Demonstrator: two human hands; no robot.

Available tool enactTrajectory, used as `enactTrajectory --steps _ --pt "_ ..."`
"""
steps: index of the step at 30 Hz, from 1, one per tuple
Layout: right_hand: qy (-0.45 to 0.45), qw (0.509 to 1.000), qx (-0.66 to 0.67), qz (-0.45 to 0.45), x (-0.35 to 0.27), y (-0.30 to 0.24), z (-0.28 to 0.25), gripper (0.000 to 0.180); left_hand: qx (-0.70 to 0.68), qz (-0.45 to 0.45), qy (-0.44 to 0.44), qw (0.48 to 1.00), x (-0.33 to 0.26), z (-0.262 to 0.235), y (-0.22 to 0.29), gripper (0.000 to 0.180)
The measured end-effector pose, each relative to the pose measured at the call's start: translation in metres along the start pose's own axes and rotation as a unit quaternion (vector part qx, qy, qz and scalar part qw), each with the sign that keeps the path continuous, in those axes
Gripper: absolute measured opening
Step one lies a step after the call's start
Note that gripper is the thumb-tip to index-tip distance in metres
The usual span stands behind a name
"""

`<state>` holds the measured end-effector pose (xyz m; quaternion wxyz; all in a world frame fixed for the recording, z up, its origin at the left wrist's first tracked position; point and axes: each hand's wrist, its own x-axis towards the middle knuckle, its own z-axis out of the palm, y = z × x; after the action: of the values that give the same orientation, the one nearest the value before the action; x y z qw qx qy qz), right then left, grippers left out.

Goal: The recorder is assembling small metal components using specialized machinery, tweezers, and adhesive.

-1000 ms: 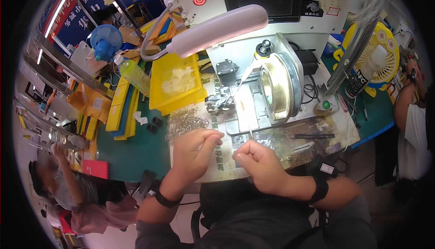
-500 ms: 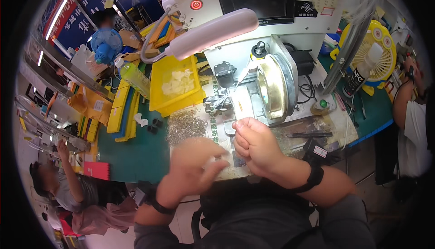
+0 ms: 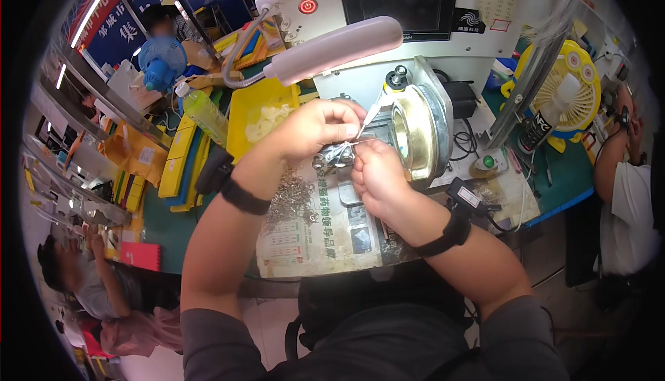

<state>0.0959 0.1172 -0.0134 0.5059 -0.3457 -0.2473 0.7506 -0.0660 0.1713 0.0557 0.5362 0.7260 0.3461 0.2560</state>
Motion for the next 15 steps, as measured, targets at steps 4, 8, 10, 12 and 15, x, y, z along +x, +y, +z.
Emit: enactTrajectory --steps 4,8,10,12,15 --pt "-0.018 0.998 -0.004 0.064 -0.058 0.000 -0.030 0.024 0.427 0.261 0.271 0.822 -0.041 0.044 0.044 0.003" --pt "-0.102 0.989 -0.100 0.045 -0.088 -0.015 -0.062 0.025 0.486 0.329 0.235 0.775 -0.077 0.104 0.001 0.025" --pt "-0.109 0.900 -0.404 -0.122 -0.085 -0.021 -0.081 0.020 0.493 0.316 0.254 0.770 -0.075 0.109 -0.015 0.026" --pt "-0.131 0.802 -0.538 -0.222 -0.084 -0.027 -0.093 0.022 0.512 0.291 0.272 0.761 -0.074 0.112 -0.021 0.027" --pt "-0.164 0.644 -0.679 -0.312 -0.089 -0.030 -0.088 0.032 0.521 0.211 0.253 0.787 -0.070 0.115 -0.025 0.024"
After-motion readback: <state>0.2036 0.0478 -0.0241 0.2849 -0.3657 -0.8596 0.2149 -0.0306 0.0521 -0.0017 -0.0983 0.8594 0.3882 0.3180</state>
